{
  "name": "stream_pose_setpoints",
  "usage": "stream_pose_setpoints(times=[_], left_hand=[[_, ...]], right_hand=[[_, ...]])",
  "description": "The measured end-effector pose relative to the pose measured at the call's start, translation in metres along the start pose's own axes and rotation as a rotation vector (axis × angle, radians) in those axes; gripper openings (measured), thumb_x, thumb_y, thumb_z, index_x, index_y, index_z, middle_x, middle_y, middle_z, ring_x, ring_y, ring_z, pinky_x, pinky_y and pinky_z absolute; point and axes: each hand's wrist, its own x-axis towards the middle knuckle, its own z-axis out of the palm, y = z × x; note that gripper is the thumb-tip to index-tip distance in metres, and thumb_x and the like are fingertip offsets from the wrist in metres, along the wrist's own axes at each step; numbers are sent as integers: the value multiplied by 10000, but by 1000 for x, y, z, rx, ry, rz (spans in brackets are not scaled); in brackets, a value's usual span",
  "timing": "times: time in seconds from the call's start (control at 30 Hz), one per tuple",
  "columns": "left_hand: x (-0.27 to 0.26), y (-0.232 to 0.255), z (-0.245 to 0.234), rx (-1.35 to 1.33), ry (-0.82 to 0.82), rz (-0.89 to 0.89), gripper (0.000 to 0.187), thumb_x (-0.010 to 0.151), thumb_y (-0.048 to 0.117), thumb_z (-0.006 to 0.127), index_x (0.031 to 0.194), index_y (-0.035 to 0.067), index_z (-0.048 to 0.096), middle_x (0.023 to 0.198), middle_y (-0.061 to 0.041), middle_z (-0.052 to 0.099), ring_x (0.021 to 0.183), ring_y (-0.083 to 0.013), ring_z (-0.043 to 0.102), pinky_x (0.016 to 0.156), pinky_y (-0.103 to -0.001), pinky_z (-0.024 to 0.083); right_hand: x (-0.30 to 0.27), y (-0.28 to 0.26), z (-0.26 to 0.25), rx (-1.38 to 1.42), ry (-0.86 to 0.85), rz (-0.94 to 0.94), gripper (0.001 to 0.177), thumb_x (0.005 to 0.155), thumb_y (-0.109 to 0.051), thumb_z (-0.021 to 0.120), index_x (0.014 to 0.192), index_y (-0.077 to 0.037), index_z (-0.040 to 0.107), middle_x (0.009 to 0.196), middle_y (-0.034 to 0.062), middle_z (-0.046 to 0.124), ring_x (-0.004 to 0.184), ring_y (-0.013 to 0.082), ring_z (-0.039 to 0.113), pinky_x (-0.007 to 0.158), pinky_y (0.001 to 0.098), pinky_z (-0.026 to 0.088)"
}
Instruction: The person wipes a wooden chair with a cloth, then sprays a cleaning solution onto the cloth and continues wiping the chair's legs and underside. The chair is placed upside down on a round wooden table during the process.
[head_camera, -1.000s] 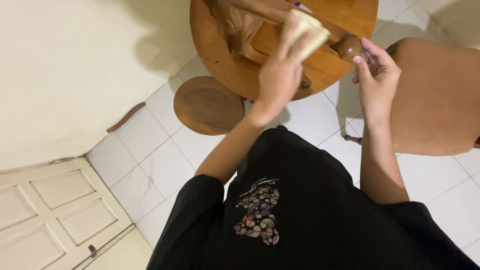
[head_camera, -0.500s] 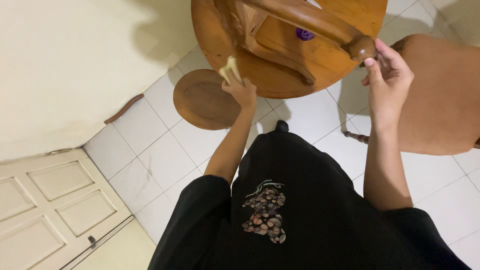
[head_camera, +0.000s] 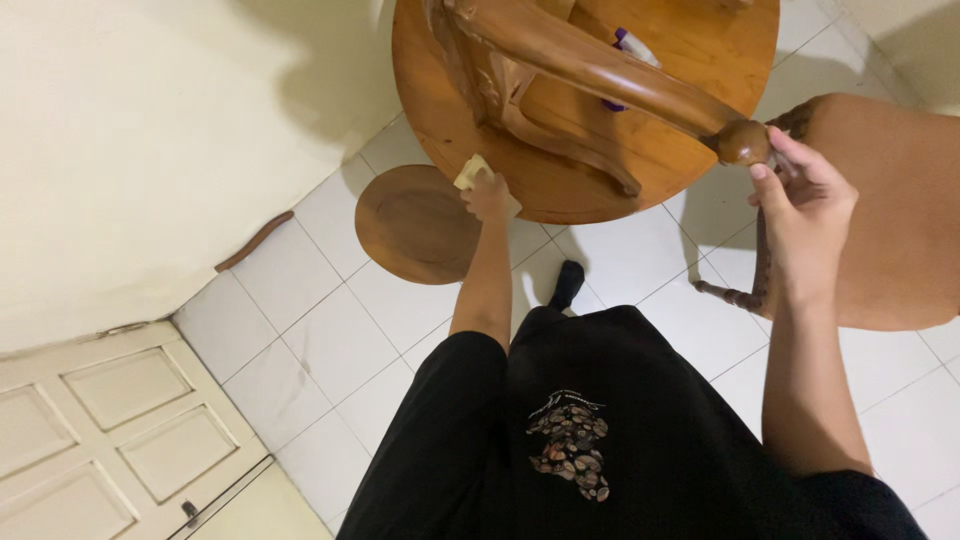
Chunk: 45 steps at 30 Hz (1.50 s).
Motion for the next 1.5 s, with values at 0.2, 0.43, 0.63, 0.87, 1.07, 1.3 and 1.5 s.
stream_pose_setpoints(times=[0.2, 0.43, 0.63, 0.87, 1.07, 1.3, 1.5], left_hand=[[-27, 10, -26, -36, 312, 253, 633, 858, 389, 768, 1432, 208, 575, 1428, -237, 444, 1236, -417, 528, 1032, -480, 495], [-52, 51, -31, -806, -164, 8, 904, 844, 376, 788, 1545, 12, 346, 1231, -144, 592, 1056, -300, 628, 964, -425, 530], [-34, 59, 0, -865, -225, 0, 988, 900, 362, 826, 1648, 52, 261, 1367, -251, 503, 1040, -203, 508, 864, -367, 454], [22, 40, 37, -911, -289, -90, 1041, 841, 312, 840, 1634, 87, 205, 779, -69, 446, 559, -118, 399, 455, -248, 353], [18, 34, 57, -948, -417, 81, 865, 802, 306, 860, 1506, -14, 474, 866, -49, 488, 610, -151, 423, 476, -290, 335], [-12, 66, 89, -1154, -720, -353, 961, 871, 422, 792, 1601, 99, 256, 1630, -173, 290, 1389, -506, 440, 1073, -628, 380], [-19, 82, 123, -1314, -485, -430, 763, 881, 263, 769, 1513, 88, 378, 1475, -167, 414, 1223, -486, 504, 1006, -612, 473]], right_hand=[[17, -55, -1, -576, -110, -426, 232, 1055, -39, 849, 1228, 9, 702, 1337, 171, 721, 1250, 267, 688, 1087, 356, 543], [64, -103, 92, -723, -405, -703, 682, 912, -214, 917, 1466, -54, 552, 1531, 214, 516, 1369, 373, 578, 1201, 443, 496], [92, -72, 168, -1161, -326, -606, 965, 769, -293, 911, 1592, -98, 447, 1204, 222, 626, 1020, 397, 652, 785, 498, 538], [124, -57, 167, -1156, -379, -557, 532, 781, -258, 857, 1217, -101, 596, 723, 147, 662, 659, 378, 664, 558, 488, 518], [145, -73, 154, -1132, -393, -594, 428, 808, -259, 833, 1179, -146, 651, 741, 137, 682, 677, 372, 671, 573, 479, 522], [158, -85, 141, -1080, -458, -620, 501, 754, -239, 826, 1219, -146, 665, 774, 134, 695, 684, 362, 683, 566, 471, 523], [182, -86, 114, -985, -489, -675, 483, 738, -238, 847, 1169, -139, 653, 903, 103, 732, 762, 369, 693, 608, 481, 526]])
